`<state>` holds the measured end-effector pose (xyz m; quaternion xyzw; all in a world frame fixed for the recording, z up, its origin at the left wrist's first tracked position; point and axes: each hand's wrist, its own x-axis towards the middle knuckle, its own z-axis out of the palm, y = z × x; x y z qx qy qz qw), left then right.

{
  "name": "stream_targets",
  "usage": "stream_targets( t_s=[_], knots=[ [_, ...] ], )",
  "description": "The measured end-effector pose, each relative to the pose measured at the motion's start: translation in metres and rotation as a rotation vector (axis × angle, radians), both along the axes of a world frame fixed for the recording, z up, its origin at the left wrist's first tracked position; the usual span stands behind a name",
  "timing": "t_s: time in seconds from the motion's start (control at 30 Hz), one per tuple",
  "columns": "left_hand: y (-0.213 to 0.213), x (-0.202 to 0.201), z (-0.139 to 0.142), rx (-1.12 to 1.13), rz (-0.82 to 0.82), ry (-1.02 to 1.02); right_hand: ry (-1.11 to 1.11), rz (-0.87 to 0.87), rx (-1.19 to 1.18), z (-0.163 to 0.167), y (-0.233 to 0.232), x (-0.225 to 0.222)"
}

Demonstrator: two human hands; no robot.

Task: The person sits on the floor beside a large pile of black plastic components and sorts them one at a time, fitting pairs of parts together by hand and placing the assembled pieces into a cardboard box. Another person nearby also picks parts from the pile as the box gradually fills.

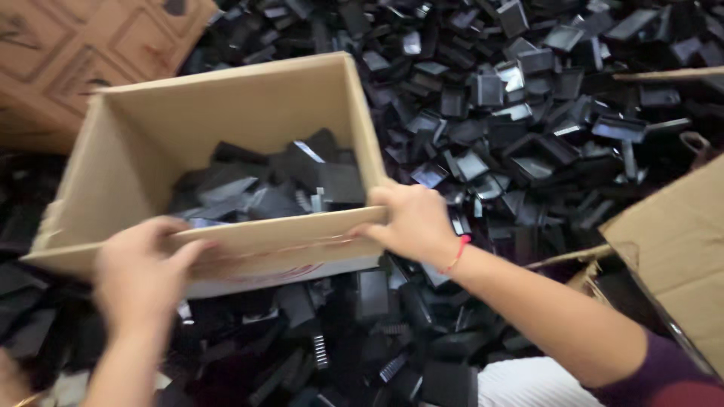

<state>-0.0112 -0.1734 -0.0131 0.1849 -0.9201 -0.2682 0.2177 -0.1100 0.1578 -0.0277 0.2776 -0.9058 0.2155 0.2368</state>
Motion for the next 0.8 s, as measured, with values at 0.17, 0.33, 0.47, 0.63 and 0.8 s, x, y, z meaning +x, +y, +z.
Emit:
stream_targets(
  t_s=[0.17,0.33,0.47,0.63,0.8],
  knots=[
    [-0.012,0.000,-0.047,-0.181,-0.118,0.214,-0.416,0.460,-0.173,0.005,0.024,-0.019],
    [0.034,-0.020,-0.069,-0.277,-0.279,0.083,-1.006,0.253,-0.791,-0.068,0.108,-0.107],
    [0.053,-0.026,-0.060,-0.272,-0.167,-0.072,-1.048,-0.227,-0.939,-0.188,0.121,-0.148],
    [0.057,-0.032,-0.059,-0.299,-0.179,0.020,-0.640,0.029,-0.615,-0.288,0.064,-0.162],
    [0.061,-0.033,-0.059,-0.309,-0.169,-0.006,-0.811,-0.190,-0.396,-0.330,0.048,-0.117]
  ],
)
